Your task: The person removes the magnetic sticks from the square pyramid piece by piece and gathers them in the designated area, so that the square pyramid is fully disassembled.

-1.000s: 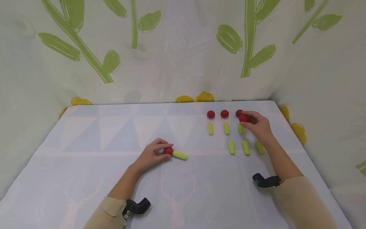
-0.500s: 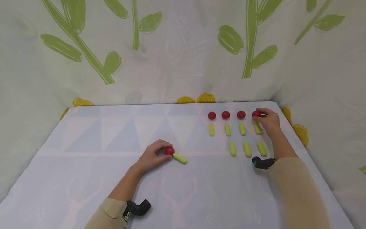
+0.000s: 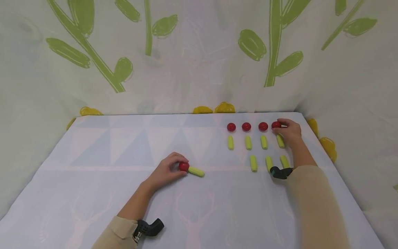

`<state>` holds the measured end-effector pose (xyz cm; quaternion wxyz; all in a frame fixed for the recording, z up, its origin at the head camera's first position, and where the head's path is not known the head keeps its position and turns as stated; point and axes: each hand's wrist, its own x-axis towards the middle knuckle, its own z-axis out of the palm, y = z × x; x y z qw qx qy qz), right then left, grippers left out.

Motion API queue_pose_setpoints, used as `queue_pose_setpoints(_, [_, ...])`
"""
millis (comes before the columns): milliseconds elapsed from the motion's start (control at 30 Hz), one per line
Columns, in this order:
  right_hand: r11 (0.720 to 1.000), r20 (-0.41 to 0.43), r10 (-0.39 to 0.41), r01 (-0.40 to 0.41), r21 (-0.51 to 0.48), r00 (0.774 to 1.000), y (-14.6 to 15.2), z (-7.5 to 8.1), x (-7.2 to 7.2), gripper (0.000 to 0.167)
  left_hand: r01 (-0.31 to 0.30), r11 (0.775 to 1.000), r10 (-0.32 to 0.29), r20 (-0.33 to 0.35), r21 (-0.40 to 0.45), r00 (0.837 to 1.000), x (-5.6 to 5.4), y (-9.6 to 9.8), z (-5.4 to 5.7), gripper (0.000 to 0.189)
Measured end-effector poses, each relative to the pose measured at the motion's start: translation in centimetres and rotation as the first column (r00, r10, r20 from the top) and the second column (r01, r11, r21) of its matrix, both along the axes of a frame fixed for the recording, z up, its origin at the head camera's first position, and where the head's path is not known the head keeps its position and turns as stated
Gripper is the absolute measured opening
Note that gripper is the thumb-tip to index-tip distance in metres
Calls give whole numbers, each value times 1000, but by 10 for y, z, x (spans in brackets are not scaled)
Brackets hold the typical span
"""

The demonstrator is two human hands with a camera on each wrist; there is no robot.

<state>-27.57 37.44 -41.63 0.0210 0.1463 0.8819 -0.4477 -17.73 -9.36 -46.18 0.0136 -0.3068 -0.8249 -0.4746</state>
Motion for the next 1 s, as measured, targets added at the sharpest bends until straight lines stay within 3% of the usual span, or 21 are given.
queue_pose_setpoints(333, [1000, 14, 20, -19, -18, 1000, 6, -3, 4, 81, -3, 1000, 2, 15, 14, 1000, 1, 3, -5, 42])
queue_pose_setpoints(600, [995, 59, 87, -89, 50, 995, 15, 1, 10, 89, 7, 1000, -6, -42, 22, 999, 0, 1, -4, 43])
queue_pose_setpoints(1000, [995, 57, 84, -87, 45, 995, 12, 4, 7, 85, 47, 997, -42, -75, 60, 996, -1, 1, -8, 29])
